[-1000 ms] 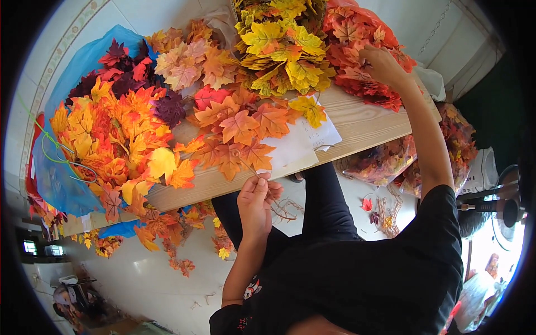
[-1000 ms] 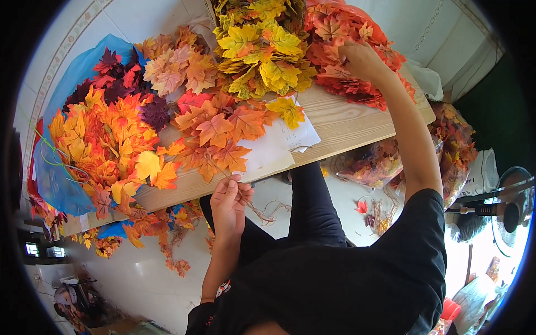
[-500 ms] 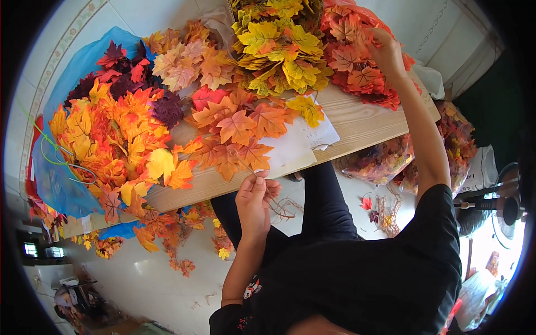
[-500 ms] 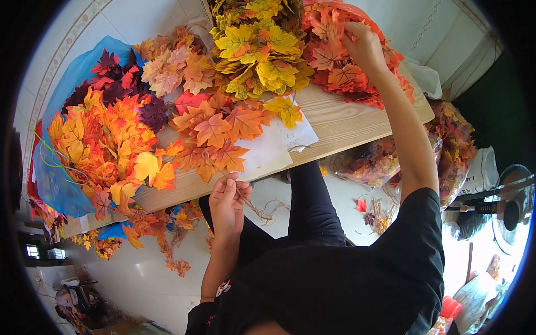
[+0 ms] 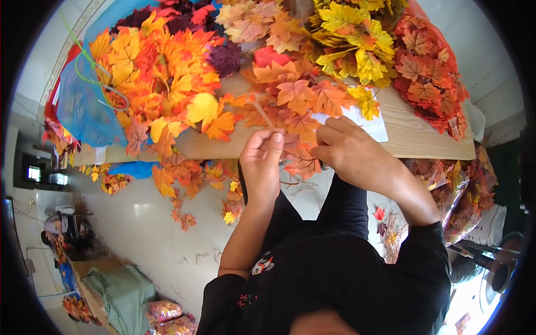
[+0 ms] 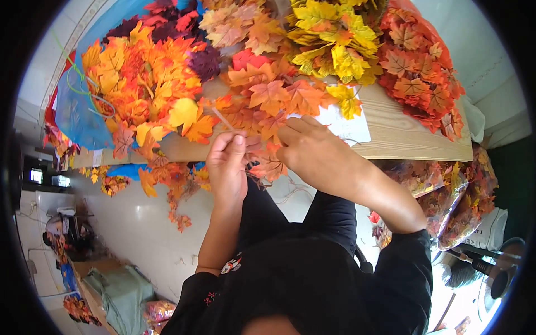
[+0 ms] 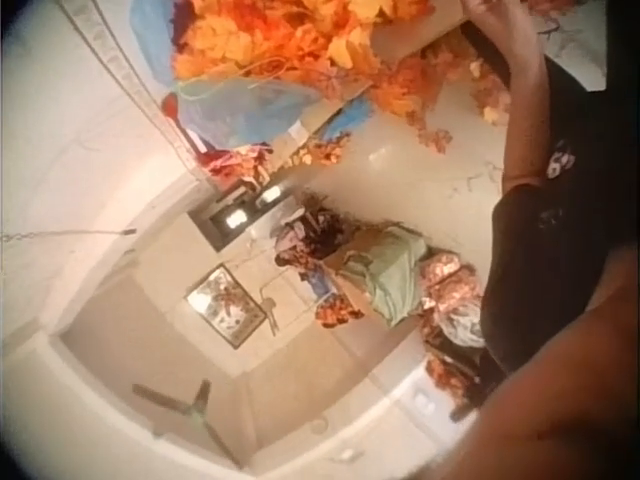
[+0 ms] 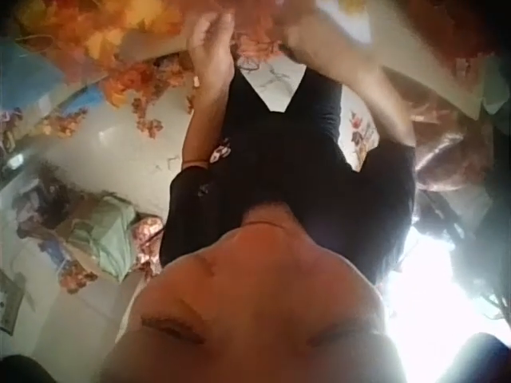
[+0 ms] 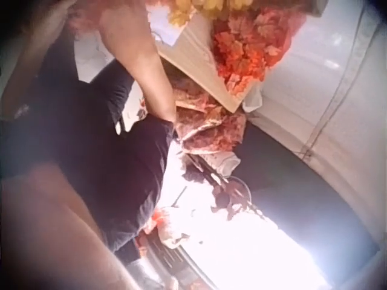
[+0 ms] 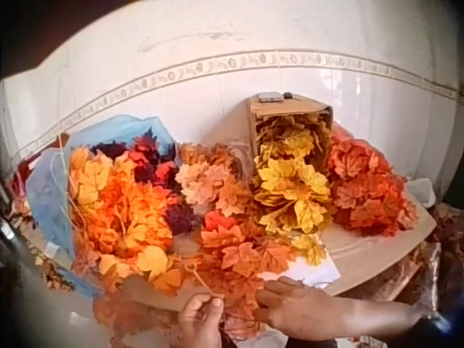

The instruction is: The person assembles garlands by stringing artificial leaves onto plastic string by hand.

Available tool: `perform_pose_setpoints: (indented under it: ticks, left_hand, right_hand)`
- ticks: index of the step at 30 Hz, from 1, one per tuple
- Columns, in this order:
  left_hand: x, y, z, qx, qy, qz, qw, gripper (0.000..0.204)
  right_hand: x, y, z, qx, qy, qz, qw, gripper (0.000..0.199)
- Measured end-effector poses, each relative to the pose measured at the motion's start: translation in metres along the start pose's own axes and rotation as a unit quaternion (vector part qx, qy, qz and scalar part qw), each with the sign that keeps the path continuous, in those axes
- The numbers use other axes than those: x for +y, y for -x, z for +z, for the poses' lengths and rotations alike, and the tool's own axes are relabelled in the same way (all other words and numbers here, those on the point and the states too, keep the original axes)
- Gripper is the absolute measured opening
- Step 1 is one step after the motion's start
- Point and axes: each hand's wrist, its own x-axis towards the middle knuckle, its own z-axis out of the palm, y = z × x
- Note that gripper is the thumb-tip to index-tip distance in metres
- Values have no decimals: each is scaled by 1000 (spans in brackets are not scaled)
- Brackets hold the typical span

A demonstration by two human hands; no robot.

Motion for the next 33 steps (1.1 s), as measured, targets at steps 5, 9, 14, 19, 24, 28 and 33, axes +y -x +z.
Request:
perform_pose_setpoints:
  ticks: [5,9,14,19,24,28,33]
  left_hand:
    - [-5,1,-7,-4,-6,11,1000,12]
    - [-1,4,-12,10,7,-26,1000,12]
    - [0,7,-11,7,-5,-12,1000,11]
    - [-4,6,-12,13,-26,14,999,10]
    - [-4,6,-10,-2,-30,32,999,8]
    - [-2,8,-14,-23,-71,43,996,5]
    - [0,12,-22,-38,-52,16,998,3]
  right_hand:
    - [-7,-20,46,135,-333,114,926,15]
    - [-16,-21,62,164,-531,206,805,14]
    - [-22,-22,74,212,-527,210,796,14]
    - [-24,-21,66,177,-509,213,815,12]
    - [-23,-21,63,183,-486,215,827,12]
    - [-25,-23,63,168,-509,247,807,13]
    - [-25,-26,69,176,-593,243,747,14]
